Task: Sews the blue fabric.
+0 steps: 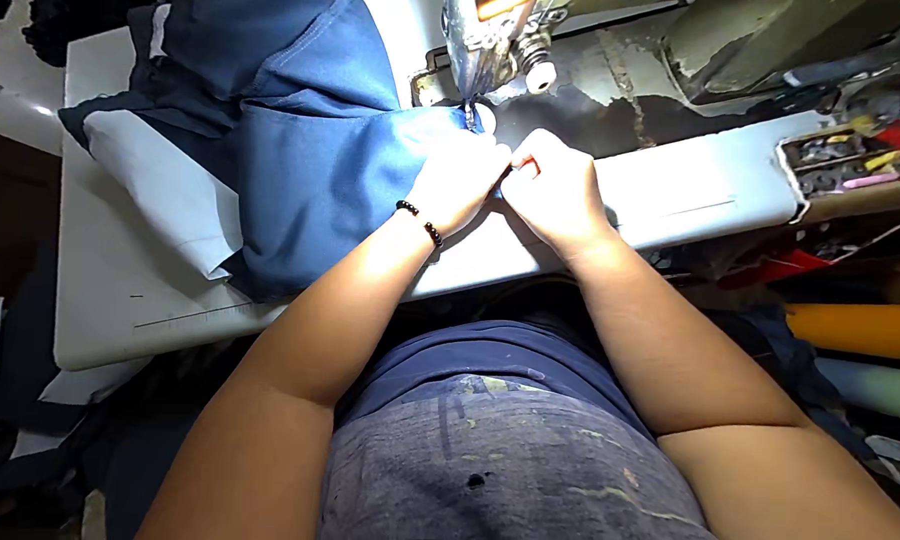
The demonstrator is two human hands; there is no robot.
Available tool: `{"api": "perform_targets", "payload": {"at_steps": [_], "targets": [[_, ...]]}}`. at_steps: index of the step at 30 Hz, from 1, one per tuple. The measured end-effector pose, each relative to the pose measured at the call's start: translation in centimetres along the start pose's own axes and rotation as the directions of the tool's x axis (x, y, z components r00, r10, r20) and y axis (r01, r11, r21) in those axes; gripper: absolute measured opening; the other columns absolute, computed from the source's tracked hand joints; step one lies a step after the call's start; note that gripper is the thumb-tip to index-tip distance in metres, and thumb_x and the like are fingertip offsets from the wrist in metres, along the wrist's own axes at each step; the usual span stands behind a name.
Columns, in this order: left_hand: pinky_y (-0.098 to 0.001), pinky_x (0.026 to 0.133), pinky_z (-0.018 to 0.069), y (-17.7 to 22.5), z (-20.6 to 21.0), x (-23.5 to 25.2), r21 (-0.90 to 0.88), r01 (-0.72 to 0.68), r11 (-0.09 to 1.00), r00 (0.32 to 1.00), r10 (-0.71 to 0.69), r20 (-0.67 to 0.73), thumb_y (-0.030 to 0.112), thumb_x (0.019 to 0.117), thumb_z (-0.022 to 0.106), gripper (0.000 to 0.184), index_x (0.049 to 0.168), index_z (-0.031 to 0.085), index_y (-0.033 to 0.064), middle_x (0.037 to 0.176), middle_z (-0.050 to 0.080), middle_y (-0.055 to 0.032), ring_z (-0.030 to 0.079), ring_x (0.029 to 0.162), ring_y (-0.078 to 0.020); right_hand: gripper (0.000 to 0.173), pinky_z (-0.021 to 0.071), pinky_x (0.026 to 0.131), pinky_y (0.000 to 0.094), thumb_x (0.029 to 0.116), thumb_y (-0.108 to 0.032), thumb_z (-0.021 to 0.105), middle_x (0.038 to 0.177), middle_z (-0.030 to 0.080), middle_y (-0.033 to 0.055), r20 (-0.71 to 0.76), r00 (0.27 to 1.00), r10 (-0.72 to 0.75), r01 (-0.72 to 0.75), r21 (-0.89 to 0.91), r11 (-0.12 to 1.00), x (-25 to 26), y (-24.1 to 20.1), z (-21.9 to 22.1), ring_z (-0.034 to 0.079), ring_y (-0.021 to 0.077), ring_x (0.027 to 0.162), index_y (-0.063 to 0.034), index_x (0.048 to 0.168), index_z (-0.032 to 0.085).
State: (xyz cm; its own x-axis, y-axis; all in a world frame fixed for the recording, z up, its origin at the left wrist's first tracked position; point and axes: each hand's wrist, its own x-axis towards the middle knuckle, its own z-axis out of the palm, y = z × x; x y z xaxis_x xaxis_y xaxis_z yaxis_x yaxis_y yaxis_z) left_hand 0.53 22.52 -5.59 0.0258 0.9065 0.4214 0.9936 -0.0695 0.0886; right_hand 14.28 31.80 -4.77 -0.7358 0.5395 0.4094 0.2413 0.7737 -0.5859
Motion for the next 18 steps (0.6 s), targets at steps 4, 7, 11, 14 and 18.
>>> {"api": "perform_targets", "payload": {"at_steps": [4,7,11,14,18], "targets": [[-0.0499,0.091,0.0523,0.9,-0.4,-2.2,-0.134,0.046,0.99,0.999,-0.044,0.016,0.001,0.0887,0.064,0.014,0.098,0.074,-0.0008,0.099,0.07,-0.019,0.067,0.102,-0.0371,0.009,0.0482,0.057,0.0394,0.0865,-0.005,0.059,0.072,0.062,0.0109,0.054,0.997,-0.048,0.047,0.027,0.999,-0.9,0.4,0.7,0.061,0.0228,0.064,-0.001,0.089,0.066],[-0.048,0.112,0.0425,1.8,-0.8,-4.8,-0.266,0.168,0.949,0.984,-0.144,0.106,0.008,0.0888,0.059,0.035,0.12,0.071,-0.0008,0.128,0.067,-0.0192,0.058,0.129,-0.0356,0.013,0.0501,0.06,0.0429,0.0888,-0.007,0.059,0.075,0.064,0.0132,0.109,0.991,-0.08,0.076,0.037,0.996,-1.4,0.9,1.1,0.063,0.0261,0.068,0.0007,0.093,0.069],[-0.0431,0.12,0.0346,2.1,-0.8,-6.0,-0.309,0.215,0.926,0.975,-0.185,0.124,0.013,0.0945,0.052,0.041,0.131,0.066,-0.0004,0.142,0.061,-0.0187,0.05,0.141,-0.0331,0.013,0.0488,0.06,0.0381,0.0884,-0.006,0.058,0.074,0.064,0.0122,0.075,0.989,-0.131,0.127,0.055,0.99,-1.2,0.8,1.2,0.062,0.0233,0.067,0.0005,0.09,0.07],[-0.0432,0.12,0.0345,2.1,-0.9,-5.9,-0.311,0.22,0.925,0.973,-0.185,0.137,0.013,0.0939,0.053,0.041,0.13,0.067,0.0,0.141,0.061,-0.0183,0.05,0.141,-0.0333,0.014,0.0492,0.062,0.04,0.0891,-0.007,0.058,0.074,0.064,0.0122,0.148,0.981,-0.124,0.121,0.028,0.992,-1.0,0.8,1.1,0.063,0.0246,0.069,0.0002,0.086,0.07],[-0.0431,0.12,0.0337,1.9,-0.9,-5.8,-0.326,0.236,0.916,0.968,-0.193,0.159,0.014,0.0936,0.052,0.041,0.129,0.067,-0.0002,0.142,0.061,-0.0181,0.049,0.142,-0.0328,0.015,0.0515,0.067,0.0441,0.0909,-0.007,0.058,0.08,0.066,0.0137,0.253,0.963,-0.09,0.093,0.001,0.996,-0.6,0.5,0.5,0.066,0.0276,0.076,0.0001,0.089,0.071]]}}
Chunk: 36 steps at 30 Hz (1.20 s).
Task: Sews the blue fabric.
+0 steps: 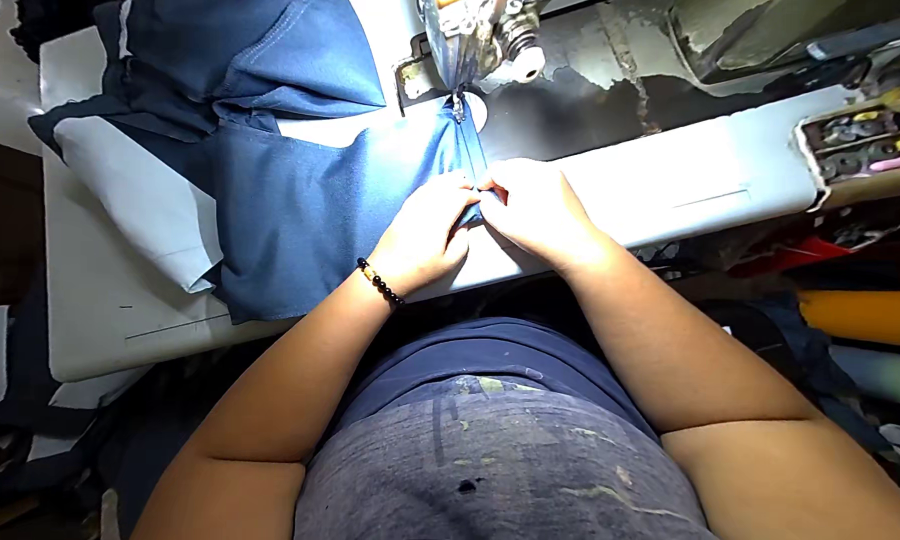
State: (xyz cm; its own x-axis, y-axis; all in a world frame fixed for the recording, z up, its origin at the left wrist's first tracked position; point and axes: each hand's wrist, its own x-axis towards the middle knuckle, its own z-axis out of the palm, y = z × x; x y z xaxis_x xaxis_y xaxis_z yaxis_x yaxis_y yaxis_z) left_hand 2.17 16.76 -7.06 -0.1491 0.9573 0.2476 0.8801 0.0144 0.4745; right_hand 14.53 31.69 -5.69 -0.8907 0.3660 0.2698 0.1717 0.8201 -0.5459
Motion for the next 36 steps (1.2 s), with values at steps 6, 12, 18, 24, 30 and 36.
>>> {"api": "perform_targets", "payload": {"at_steps": [6,12,18,24,30,36], "targets": [[-0.043,0.121,0.0325,0.0,-0.2,-0.1,-0.041,0.004,0.999,1.0,-0.003,0.013,0.013,0.0935,0.05,0.041,0.128,0.067,-0.0003,0.143,0.061,-0.0172,0.047,0.144,-0.0328,0.018,0.0523,0.07,0.046,0.0914,-0.009,0.056,0.086,0.067,0.0151,0.076,0.996,-0.041,0.043,-0.017,0.999,0.0,-0.1,-0.4,0.067,0.029,0.081,0.001,0.092,0.071],[-0.0452,0.121,0.032,-0.3,-0.3,0.0,-0.056,-0.012,0.998,0.999,0.013,0.034,0.014,0.0939,0.05,0.041,0.129,0.066,-0.0001,0.143,0.06,-0.0179,0.046,0.144,-0.033,0.018,0.0529,0.069,0.0459,0.0917,-0.009,0.056,0.085,0.067,0.0152,0.08,0.996,-0.042,0.047,-0.056,0.997,0.1,-0.4,-0.3,0.068,0.0295,0.082,0.0008,0.091,0.07],[-0.0465,0.12,0.032,-2.5,-0.6,1.9,-0.013,-0.045,0.999,0.999,0.045,0.023,0.017,0.0945,0.049,0.042,0.13,0.066,0.0016,0.143,0.06,-0.0162,0.047,0.143,-0.0324,0.018,0.0536,0.076,0.05,0.0942,-0.007,0.055,0.093,0.069,0.0184,0.131,0.991,0.031,-0.018,-0.1,0.995,2.5,-0.3,-0.4,0.07,0.0336,0.091,0.0029,0.097,0.07],[-0.0461,0.119,0.0348,-5.3,-1.3,5.0,0.079,-0.046,0.996,0.999,0.046,-0.002,0.016,0.095,0.051,0.041,0.13,0.065,-0.0011,0.141,0.06,-0.021,0.05,0.14,-0.0358,0.027,0.0543,0.089,0.0492,0.0982,-0.009,0.05,0.109,0.072,0.0198,0.034,0.998,0.06,-0.055,-0.124,0.991,5.4,0.8,1.0,0.07,0.0343,0.105,0.0016,0.111,0.072],[-0.0494,0.095,0.0484,-3.5,-2.0,6.0,0.217,0.206,0.954,0.974,-0.18,-0.135,0.025,0.1075,0.044,0.037,0.114,0.072,0.0017,0.109,0.064,-0.021,0.06,0.112,-0.0387,0.03,0.0517,0.088,0.0388,0.1039,-0.016,0.047,0.101,0.068,0.0179,-0.135,0.977,0.162,-0.153,0.078,0.985,4.9,2.0,0.8,0.067,0.0249,0.097,0.0025,0.1,0.071],[-0.0569,0.093,0.0492,0.8,-6.6,2.1,0.273,0.256,0.927,0.962,-0.271,0.016,0.033,0.0934,0.065,0.05,0.134,0.059,0.0049,0.123,0.06,-0.0204,0.057,0.12,-0.0409,0.041,0.047,0.091,0.0483,0.0895,-0.035,0.073,0.102,0.066,0.016,-0.019,0.997,0.077,-0.075,0.071,0.995,6.4,2.7,1.1,0.062,0.0293,0.099,0.0008,0.108,0.071]]}}
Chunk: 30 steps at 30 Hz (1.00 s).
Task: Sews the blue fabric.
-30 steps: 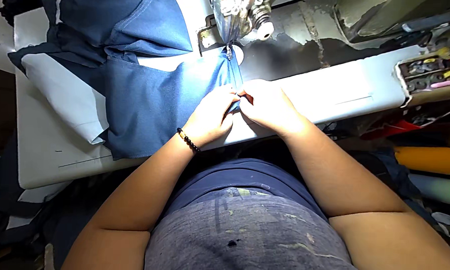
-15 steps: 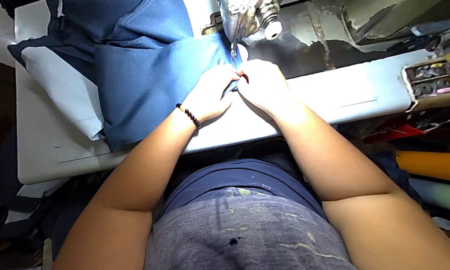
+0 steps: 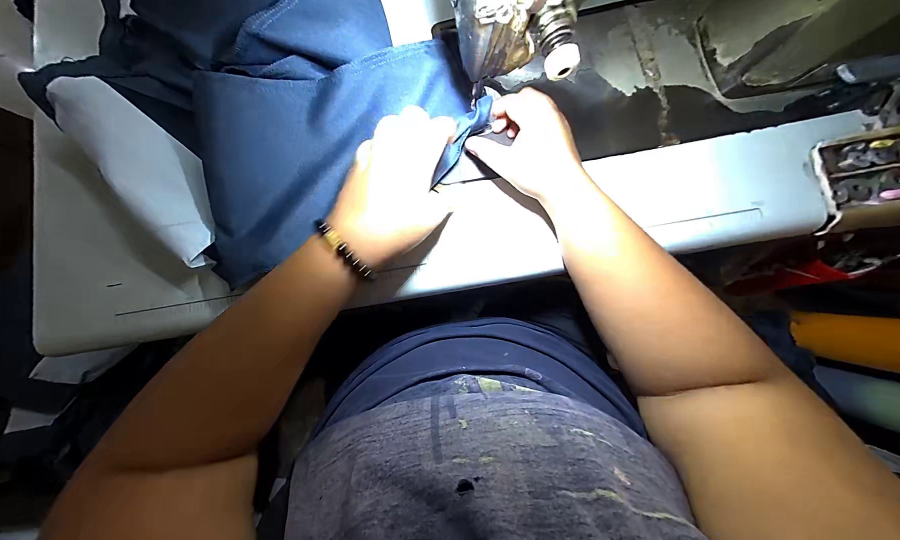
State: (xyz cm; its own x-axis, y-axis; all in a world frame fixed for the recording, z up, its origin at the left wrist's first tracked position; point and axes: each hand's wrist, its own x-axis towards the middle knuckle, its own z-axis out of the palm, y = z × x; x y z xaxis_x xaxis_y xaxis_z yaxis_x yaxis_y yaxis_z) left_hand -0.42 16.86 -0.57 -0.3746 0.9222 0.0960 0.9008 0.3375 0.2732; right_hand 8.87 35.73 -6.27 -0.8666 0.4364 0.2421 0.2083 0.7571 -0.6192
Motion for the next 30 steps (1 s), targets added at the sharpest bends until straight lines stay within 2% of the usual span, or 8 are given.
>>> {"api": "perform_targets", "payload": {"at_steps": [5,9,12,14,17,22,27,30], "targets": [[-0.0749,0.079,0.0471,-6.1,-4.6,-9.4,0.285,0.195,0.938,0.936,-0.265,0.233,0.031,0.0787,0.09,0.052,0.116,0.068,0.0018,0.113,0.062,-0.0312,0.057,0.111,-0.0583,0.033,0.0419,0.094,0.0544,0.0901,-0.033,0.073,0.099,0.065,0.016,0.082,0.996,0.022,-0.025,0.035,0.999,0.4,0.5,-0.2,0.06,0.0324,0.104,0.0003,0.088,0.069],[-0.0787,0.086,0.0443,-11.0,-5.6,-15.9,0.258,0.466,0.847,0.861,-0.501,0.088,0.001,0.0922,0.07,0.037,0.128,0.064,-0.0003,0.117,0.063,-0.0347,0.059,0.111,-0.0595,0.027,0.0419,0.088,0.053,0.0901,-0.024,0.062,0.094,0.064,0.0161,0.222,0.973,-0.06,0.045,0.073,0.996,-1.4,0.8,-1.9,0.059,0.032,0.098,0.001,0.08,0.066],[-0.0669,0.081,0.0503,-9.8,-5.6,-18.0,0.033,0.606,0.795,0.793,-0.601,-0.095,0.003,0.1044,0.044,0.036,0.136,0.062,0.0015,0.11,0.068,-0.0308,0.068,0.093,-0.0462,0.02,0.0475,0.085,0.0404,0.0947,-0.016,0.064,0.103,0.064,0.0154,0.187,0.982,0.022,-0.07,0.255,0.965,-1.3,0.0,-2.2,0.059,0.0218,0.094,0.0032,0.097,0.067],[-0.0307,0.055,0.0557,-9.7,-6.0,-18.1,-0.327,0.569,0.755,0.736,-0.644,-0.208,0.022,0.1114,0.04,0.033,0.133,0.06,0.0081,0.092,0.069,-0.0076,0.065,0.061,-0.0116,0.015,0.053,0.076,0.0278,0.0994,-0.012,0.061,0.098,0.061,0.0072,0.17,0.975,0.146,-0.21,0.461,0.862,-0.4,-1.0,-2.0,0.06,0.0094,0.081,0.0005,0.109,0.061],[-0.034,0.075,0.0673,-10.0,-7.9,-17.6,-0.785,0.18,0.593,0.787,-0.565,-0.246,0.022,0.1116,0.041,0.024,0.13,0.056,0.017,0.116,0.072,0.0017,0.076,0.094,-0.0156,0.015,0.0565,0.054,0.0216,0.1086,-0.015,0.049,0.093,0.062,0.0039,0.246,0.912,0.329,-0.399,0.718,0.57,0.1,-2.9,-2.2,0.063,0.0072,0.059,-0.007,0.122,0.049],[-0.0415,0.116,0.0406,-8.2,-12.1,-17.3,0.028,0.056,0.998,0.876,-0.036,-0.481,0.008,0.107,0.045,0.028,0.119,0.067,-0.0068,0.141,0.057,-0.0223,0.052,0.135,-0.0288,0.03,0.0563,0.046,0.0265,0.1109,-0.022,0.043,0.101,0.06,0.0073,0.339,0.855,0.393,-0.484,0.794,0.368,-3.9,-4.6,-2.9,0.061,0.012,0.052,-0.013,0.14,0.04],[-0.0779,0.102,0.0375,-16.1,-10.3,-18.4,0.294,0.436,0.85,0.894,-0.445,-0.039,0.014,0.1064,0.048,0.036,0.136,0.059,-0.0038,0.142,0.048,-0.0378,0.048,0.128,-0.0608,0.022,0.0601,0.059,0.0265,0.1034,-0.001,0.052,0.089,0.067,0.0046,0.455,0.881,0.129,-0.468,0.8,0.375,-11.3,-4.6,-1.4,0.067,0.0113,0.066,-0.0046,0.125,0.055],[-0.0799,0.088,0.0432,-11.0,-10.0,-13.9,0.302,0.399,0.866,0.866,-0.464,0.186,0.016,0.1062,0.048,0.036,0.133,0.062,-0.0017,0.123,0.062,-0.036,0.06,0.111,-0.0589,0.015,0.0613,0.06,0.0257,0.1057,-0.005,0.051,0.088,0.07,0.0048,0.47,0.875,0.118,-0.474,0.782,0.404,-10.8,-4.3,-1.8,0.07,0.0108,0.065,-0.0046,0.119,0.058]]}}
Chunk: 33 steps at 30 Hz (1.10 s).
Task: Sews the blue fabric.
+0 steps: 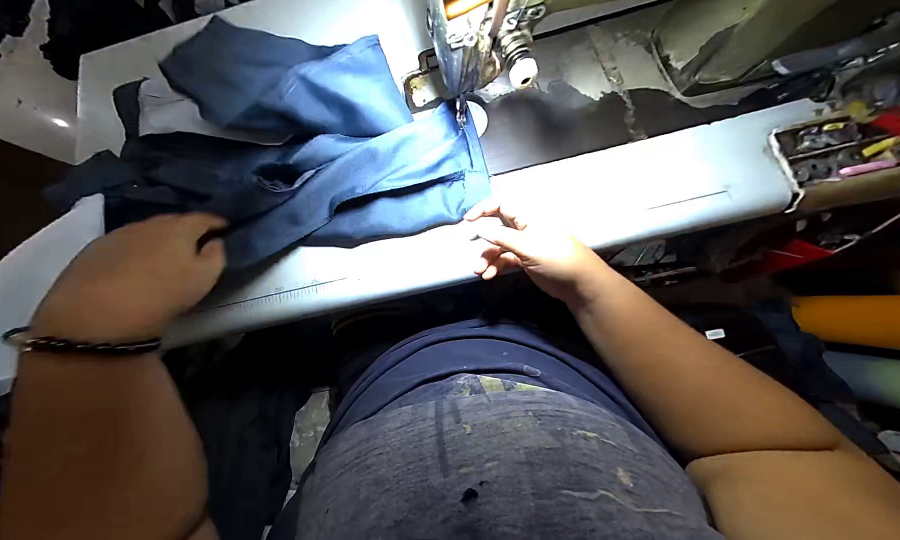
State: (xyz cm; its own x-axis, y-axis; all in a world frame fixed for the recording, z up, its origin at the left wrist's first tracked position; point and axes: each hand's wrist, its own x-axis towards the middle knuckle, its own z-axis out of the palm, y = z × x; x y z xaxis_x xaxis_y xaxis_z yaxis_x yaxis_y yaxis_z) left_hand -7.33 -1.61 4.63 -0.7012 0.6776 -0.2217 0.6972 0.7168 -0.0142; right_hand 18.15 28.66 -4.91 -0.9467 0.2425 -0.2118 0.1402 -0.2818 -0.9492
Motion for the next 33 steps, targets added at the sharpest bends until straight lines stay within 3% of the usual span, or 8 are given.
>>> {"api": "perform_targets", "payload": {"at_steps": [6,10,15,19,21,28,30,33], "targets": [[-0.0479,0.102,0.0514,18.6,0.7,7.8,-0.151,-0.714,0.684,0.67,0.604,-0.433,0.003,0.0966,0.051,0.031,0.115,0.076,0.0043,0.115,0.074,-0.0162,0.069,0.114,-0.0309,0.013,0.0572,0.053,0.0213,0.1088,-0.012,0.046,0.074,0.069,0.0037,-0.064,0.996,0.069,-0.06,0.13,0.99,0.8,-0.7,-0.4,0.067,0.0092,0.056,-0.0068,0.107,0.058],[-0.0504,0.094,0.0508,20.4,5.2,13.3,-0.289,-0.632,0.719,0.775,0.579,-0.252,0.009,0.0984,0.052,0.022,0.107,0.07,0.0001,0.104,0.067,-0.0183,0.065,0.105,-0.0338,0.017,0.0565,0.054,0.0215,0.11,-0.015,0.043,0.069,0.068,0.0031,-0.068,0.994,0.081,-0.064,0.223,0.973,0.6,-0.5,-0.9,0.067,0.0095,0.057,-0.0085,0.105,0.058],[-0.0367,0.074,0.0489,19.2,7.0,13.0,-0.416,-0.685,0.598,0.728,0.577,-0.37,0.012,0.0939,0.06,0.017,0.093,0.072,0.0001,0.086,0.064,-0.0123,0.06,0.08,-0.0218,0.019,0.0597,0.053,0.025,0.1098,-0.011,0.039,0.076,0.067,0.0015,-0.092,0.995,0.025,-0.018,0.07,0.997,0.6,-1.0,-2.7,0.068,0.0099,0.058,-0.007,0.115,0.056],[-0.0372,0.091,0.0503,19.7,6.7,12.7,-0.496,-0.644,0.583,0.761,0.557,-0.334,0.007,0.099,0.055,0.025,0.115,0.072,-0.003,0.109,0.068,-0.0177,0.064,0.099,-0.0241,0.014,0.0515,0.045,0.0209,0.1082,-0.016,0.05,0.079,0.062,0.0022,-0.321,0.942,-0.1,-0.056,-0.441,0.896,3.0,-2.3,-4.7,0.056,0.0045,0.048,-0.0057,0.108,0.059],[-0.0378,0.103,0.0475,19.6,6.5,12.6,-0.521,-0.638,0.567,0.758,0.58,-0.297,0.004,0.1026,0.048,0.033,0.128,0.067,-0.0038,0.119,0.068,-0.0195,0.064,0.114,-0.0254,0.018,0.0462,0.04,0.0192,0.1091,-0.015,0.048,0.075,0.062,0.0023,-0.329,0.944,-0.027,-0.132,-0.451,0.883,4.0,-2.9,-5.0,0.051,0.0039,0.044,-0.0053,0.101,0.06],[-0.054,0.1,0.0413,20.0,8.4,11.7,-0.403,-0.751,0.524,0.661,0.609,-0.438,0.001,0.0934,0.048,0.04,0.125,0.072,0.0011,0.128,0.063,-0.0177,0.055,0.126,-0.0327,0.032,0.0418,0.037,0.0212,0.1115,-0.025,0.042,0.062,0.054,0.001,-0.346,0.93,0.125,-0.267,-0.4,0.877,5.2,-4.0,-4.3,0.047,0.0069,0.04,-0.0058,0.092,0.059],[-0.0616,0.096,0.0389,20.3,8.7,10.7,-0.238,-0.758,0.607,0.646,0.648,-0.405,0.005,0.091,0.05,0.045,0.132,0.068,0.0042,0.135,0.062,-0.0164,0.053,0.129,-0.0365,0.04,0.0435,0.04,0.0235,0.1113,-0.035,0.043,0.061,0.054,0.0007,-0.345,0.937,0.062,-0.258,-0.559,0.788,5.3,-4.0,-4.0,0.049,0.0078,0.042,-0.0074,0.088,0.06],[-0.061,0.095,0.0378,20.6,9.1,9.5,-0.049,-0.735,0.677,0.637,0.663,-0.394,0.008,0.0938,0.05,0.04,0.13,0.068,0.0075,0.134,0.065,-0.0124,0.059,0.121,-0.0355,0.049,0.048,0.064,0.0497,0.1071,-0.045,0.047,0.077,0.06,0.0124,-0.255,0.956,-0.147,-0.164,-0.877,0.452,5.0,-3.8,-2.8,0.062,0.0281,0.072,-0.0031,0.086,0.061]]}}
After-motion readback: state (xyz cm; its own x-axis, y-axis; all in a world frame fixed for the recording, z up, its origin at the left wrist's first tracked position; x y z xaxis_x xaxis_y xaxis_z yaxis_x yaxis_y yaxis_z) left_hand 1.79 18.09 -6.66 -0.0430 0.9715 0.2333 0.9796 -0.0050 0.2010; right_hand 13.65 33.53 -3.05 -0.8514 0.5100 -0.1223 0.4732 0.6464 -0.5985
